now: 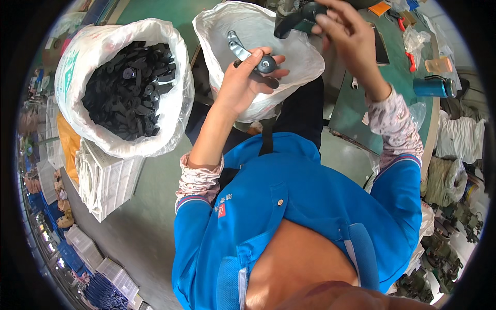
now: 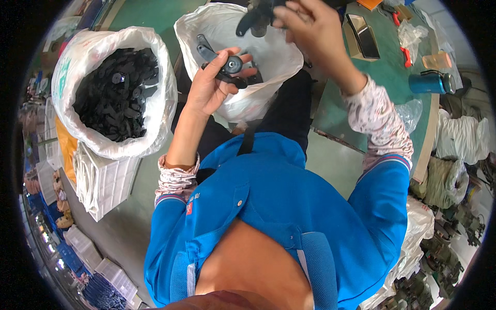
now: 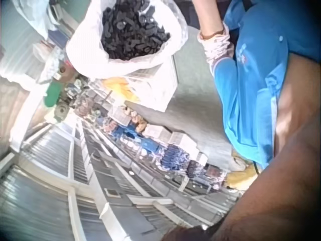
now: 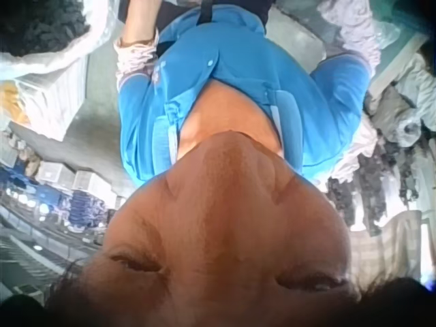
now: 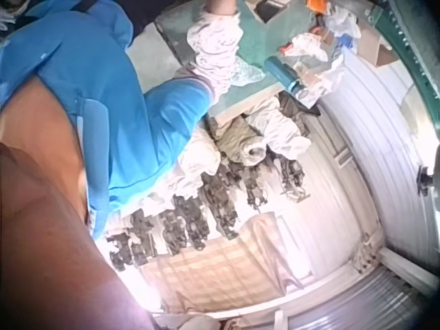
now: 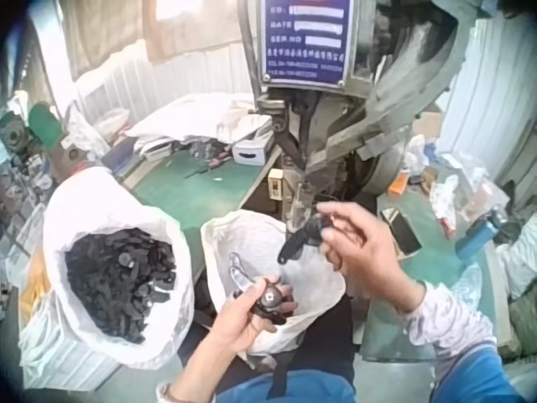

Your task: The person repeatedly picks black plastic parts from a white sack, uses a handheld tool to press or adjust each part, and places the finished parts into a second white sack. The process is repeated for multiple parts throughout the clip.

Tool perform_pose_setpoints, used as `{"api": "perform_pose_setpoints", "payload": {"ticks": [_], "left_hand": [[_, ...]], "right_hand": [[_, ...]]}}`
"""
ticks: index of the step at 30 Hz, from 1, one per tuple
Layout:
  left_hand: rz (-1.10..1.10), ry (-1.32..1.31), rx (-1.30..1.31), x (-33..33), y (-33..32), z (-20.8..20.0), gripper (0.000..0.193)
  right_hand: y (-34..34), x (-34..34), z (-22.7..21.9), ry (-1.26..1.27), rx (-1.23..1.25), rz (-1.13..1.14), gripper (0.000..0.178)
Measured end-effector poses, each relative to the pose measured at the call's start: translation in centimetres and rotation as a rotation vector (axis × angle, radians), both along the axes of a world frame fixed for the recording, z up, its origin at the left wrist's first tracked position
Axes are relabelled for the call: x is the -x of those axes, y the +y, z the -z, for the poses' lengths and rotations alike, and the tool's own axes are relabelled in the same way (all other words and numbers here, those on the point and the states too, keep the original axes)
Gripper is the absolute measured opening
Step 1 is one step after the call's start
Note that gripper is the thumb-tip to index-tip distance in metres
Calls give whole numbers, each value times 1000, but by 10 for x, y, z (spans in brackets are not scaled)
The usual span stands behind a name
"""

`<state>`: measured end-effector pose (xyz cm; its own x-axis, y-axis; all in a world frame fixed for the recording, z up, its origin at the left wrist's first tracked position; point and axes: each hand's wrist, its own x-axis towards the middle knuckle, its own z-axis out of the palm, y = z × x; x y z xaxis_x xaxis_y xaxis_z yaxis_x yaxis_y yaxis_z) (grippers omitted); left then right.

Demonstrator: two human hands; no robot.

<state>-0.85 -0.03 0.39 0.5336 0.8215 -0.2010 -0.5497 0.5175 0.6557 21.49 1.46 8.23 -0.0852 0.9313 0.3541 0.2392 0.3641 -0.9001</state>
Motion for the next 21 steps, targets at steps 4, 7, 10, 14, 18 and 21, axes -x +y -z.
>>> {"api": "perform_pose_setpoints", "payload": {"ticks": [4, 7, 10, 14, 18, 21], "left_hand": [[-59, 119, -104, -1, -2, -2, 31], [-168, 176, -122, -8, -2, -4, 30], [-210, 186, -79, -7, 3, 5, 28], [-275, 113, -15, -2, 3, 6, 26], [-335, 55, 5, -7, 3, 10, 24], [-327, 76, 11, -11, 5, 17, 24]], "right_hand": [[35, 5, -40, 169, 192, 9, 29], [57, 4, -44, 219, 312, -16, 27], [69, 7, -56, 123, 447, 9, 24], [76, 9, -34, 184, 502, -51, 26], [30, 0, 13, 158, 413, -72, 29], [-7, 18, 58, 159, 226, -115, 30]]}}
